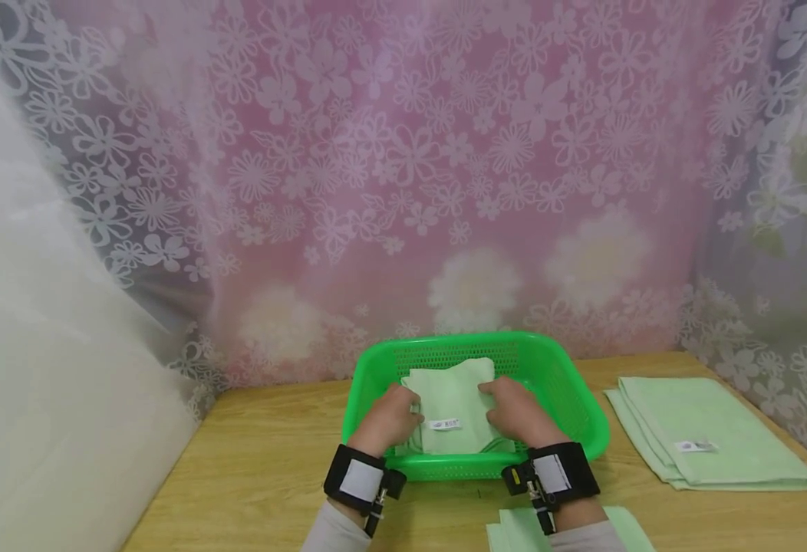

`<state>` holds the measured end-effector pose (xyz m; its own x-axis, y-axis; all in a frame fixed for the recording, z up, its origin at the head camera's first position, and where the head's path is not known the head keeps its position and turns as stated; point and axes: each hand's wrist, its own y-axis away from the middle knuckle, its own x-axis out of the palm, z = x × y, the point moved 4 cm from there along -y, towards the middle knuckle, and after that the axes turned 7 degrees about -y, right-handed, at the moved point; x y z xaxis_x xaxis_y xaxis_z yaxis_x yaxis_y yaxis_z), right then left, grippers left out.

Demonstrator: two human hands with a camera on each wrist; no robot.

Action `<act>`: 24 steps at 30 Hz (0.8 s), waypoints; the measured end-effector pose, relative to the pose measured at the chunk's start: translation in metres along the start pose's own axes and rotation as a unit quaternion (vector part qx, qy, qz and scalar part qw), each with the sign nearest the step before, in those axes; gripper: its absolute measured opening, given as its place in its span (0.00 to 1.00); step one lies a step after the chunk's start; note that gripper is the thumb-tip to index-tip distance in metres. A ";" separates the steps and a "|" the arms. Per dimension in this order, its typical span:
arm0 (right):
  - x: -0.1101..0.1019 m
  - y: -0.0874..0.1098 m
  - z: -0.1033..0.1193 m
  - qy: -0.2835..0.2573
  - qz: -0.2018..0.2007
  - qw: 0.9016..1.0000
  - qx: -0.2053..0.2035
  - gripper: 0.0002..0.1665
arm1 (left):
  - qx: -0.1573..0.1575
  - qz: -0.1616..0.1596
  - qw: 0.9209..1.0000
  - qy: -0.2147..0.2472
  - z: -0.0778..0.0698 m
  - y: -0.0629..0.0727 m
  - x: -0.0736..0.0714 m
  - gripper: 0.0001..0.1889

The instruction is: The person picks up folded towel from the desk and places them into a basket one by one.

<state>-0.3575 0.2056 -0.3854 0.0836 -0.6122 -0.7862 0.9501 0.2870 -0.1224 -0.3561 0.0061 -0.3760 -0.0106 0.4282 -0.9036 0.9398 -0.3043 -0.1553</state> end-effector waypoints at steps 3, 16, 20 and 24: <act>0.000 0.001 -0.005 -0.013 0.001 1.000 0.012 0.30 | -0.008 -0.004 1.000 0.020 0.001 0.000 -0.001 0.10; -0.002 0.003 -0.012 0.018 -0.011 0.999 0.043 0.20 | -0.032 0.020 0.999 0.027 0.010 -0.001 0.004 0.14; -0.004 0.001 -0.013 0.016 -0.008 0.999 0.048 0.19 | -0.033 0.027 0.998 0.040 0.010 -0.001 0.002 0.16; -0.004 0.001 -0.013 0.023 -0.005 0.999 0.044 0.20 | -0.033 0.032 0.998 0.034 0.008 0.001 0.000 0.14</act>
<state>-0.3607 0.2175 -0.3903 0.0630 -0.5803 -0.8120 0.9735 0.2151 -0.0782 -0.3584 -0.0010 -0.3795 0.0704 0.4669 -0.8815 0.9586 -0.2761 -0.0698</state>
